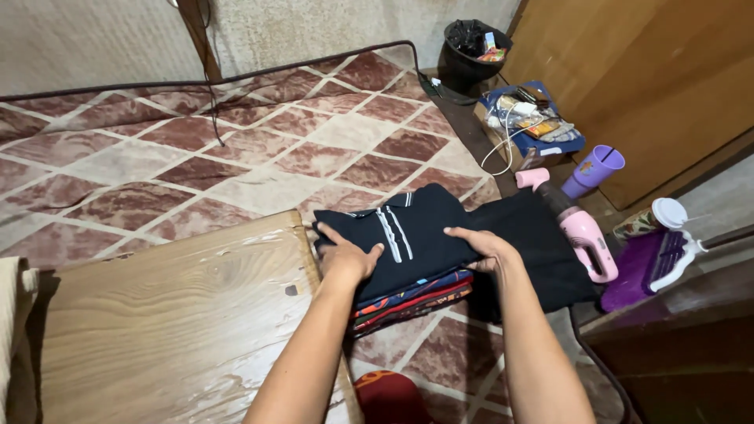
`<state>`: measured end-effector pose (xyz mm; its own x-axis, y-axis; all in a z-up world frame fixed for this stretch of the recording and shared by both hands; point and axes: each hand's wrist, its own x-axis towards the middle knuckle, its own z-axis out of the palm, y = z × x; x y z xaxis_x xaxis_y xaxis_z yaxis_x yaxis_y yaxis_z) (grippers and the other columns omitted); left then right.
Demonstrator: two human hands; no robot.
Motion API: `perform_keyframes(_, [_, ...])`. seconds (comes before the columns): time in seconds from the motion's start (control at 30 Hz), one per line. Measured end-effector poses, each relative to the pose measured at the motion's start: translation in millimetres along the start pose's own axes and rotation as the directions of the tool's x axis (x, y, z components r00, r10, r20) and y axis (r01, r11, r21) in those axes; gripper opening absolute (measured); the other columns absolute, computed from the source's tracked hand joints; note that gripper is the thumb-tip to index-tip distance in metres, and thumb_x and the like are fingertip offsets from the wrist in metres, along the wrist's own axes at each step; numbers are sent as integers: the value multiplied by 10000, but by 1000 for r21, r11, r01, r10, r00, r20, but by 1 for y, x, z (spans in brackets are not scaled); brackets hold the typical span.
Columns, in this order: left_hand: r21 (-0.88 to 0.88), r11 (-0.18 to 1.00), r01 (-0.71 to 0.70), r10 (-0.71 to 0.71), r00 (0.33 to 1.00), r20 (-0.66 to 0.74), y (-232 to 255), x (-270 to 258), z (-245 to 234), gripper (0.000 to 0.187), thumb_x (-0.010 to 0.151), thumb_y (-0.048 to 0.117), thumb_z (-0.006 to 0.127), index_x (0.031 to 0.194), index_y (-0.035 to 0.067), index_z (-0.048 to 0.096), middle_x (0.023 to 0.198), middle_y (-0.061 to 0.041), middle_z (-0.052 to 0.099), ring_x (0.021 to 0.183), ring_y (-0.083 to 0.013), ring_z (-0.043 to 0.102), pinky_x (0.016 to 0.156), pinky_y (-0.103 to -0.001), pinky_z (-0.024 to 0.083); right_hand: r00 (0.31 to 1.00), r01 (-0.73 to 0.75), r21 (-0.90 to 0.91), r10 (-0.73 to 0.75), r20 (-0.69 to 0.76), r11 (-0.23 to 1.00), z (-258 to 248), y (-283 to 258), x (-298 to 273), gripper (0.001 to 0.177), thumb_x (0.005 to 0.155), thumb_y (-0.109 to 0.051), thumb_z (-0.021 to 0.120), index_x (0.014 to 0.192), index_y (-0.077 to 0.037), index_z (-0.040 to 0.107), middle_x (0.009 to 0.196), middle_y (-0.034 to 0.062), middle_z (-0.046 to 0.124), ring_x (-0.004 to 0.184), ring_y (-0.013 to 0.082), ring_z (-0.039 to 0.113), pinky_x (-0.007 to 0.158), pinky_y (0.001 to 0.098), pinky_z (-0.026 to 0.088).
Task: The person folds a beige pair of trousers on a wooden board, then stacks several folded shirts and a pair of jeans on the bed. The person smooths and aligns each item before placing it in a neat pile.
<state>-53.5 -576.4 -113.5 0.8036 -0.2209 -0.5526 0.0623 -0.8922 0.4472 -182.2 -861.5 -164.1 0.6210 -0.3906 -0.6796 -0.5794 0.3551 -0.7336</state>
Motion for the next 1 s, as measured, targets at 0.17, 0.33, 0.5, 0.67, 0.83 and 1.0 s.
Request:
perform_keyframes(0.17, [564,722,-399,530,844,-81,23,-42,15,1215,816,798,605,1587,50,37,1640,-308,61,1512,-535,133,1167,-686,176,988,50,-237,-83,-132,970,-2,1,-7,609,791,-362,812,1280,-25,677,1108,109,759,893,219,735,741,360,606])
perform_keyframes(0.33, [599,623,-503,504,844,185,43,-67,40,1186,816,689,722,1644,118,93,1616,-389,98,1473,-591,181,1158,-669,243,955,121,-592,-257,-150,797,-9,4,9,901,780,-457,795,1504,-48,450,1342,197,630,1171,290,647,923,408,552])
perform_keyframes(0.5, [658,576,-485,547,827,131,35,-42,68,1019,851,418,805,1637,171,207,1590,-405,183,1410,-608,318,1098,-641,379,866,57,-783,-421,-270,619,3,9,3,1037,766,-554,852,1503,39,428,1393,285,598,1293,364,597,1035,412,499])
perform_keyframes(0.67, [728,559,-397,740,635,-222,19,-5,107,621,941,194,657,1507,191,401,1411,-411,433,1204,-593,530,947,-635,490,920,9,-650,-261,-292,760,27,-16,-33,937,766,-538,770,1446,49,505,1322,260,688,1097,383,762,832,485,656])
perform_keyframes(0.83, [509,650,-564,713,684,-152,23,-3,71,367,1015,77,616,1373,151,586,1088,-255,721,1015,-438,729,841,-522,606,993,99,-102,-106,-58,990,11,-18,-38,952,829,-804,416,1443,-90,556,1387,163,630,1075,321,671,770,494,633])
perform_keyframes(1.0, [315,714,-625,684,719,-123,34,-19,8,638,772,181,814,1364,164,578,1086,-240,700,1021,-434,689,879,-511,566,995,-4,221,-18,96,975,-2,-5,-61,1178,808,-927,243,1464,22,483,1370,437,511,1166,570,613,893,566,574])
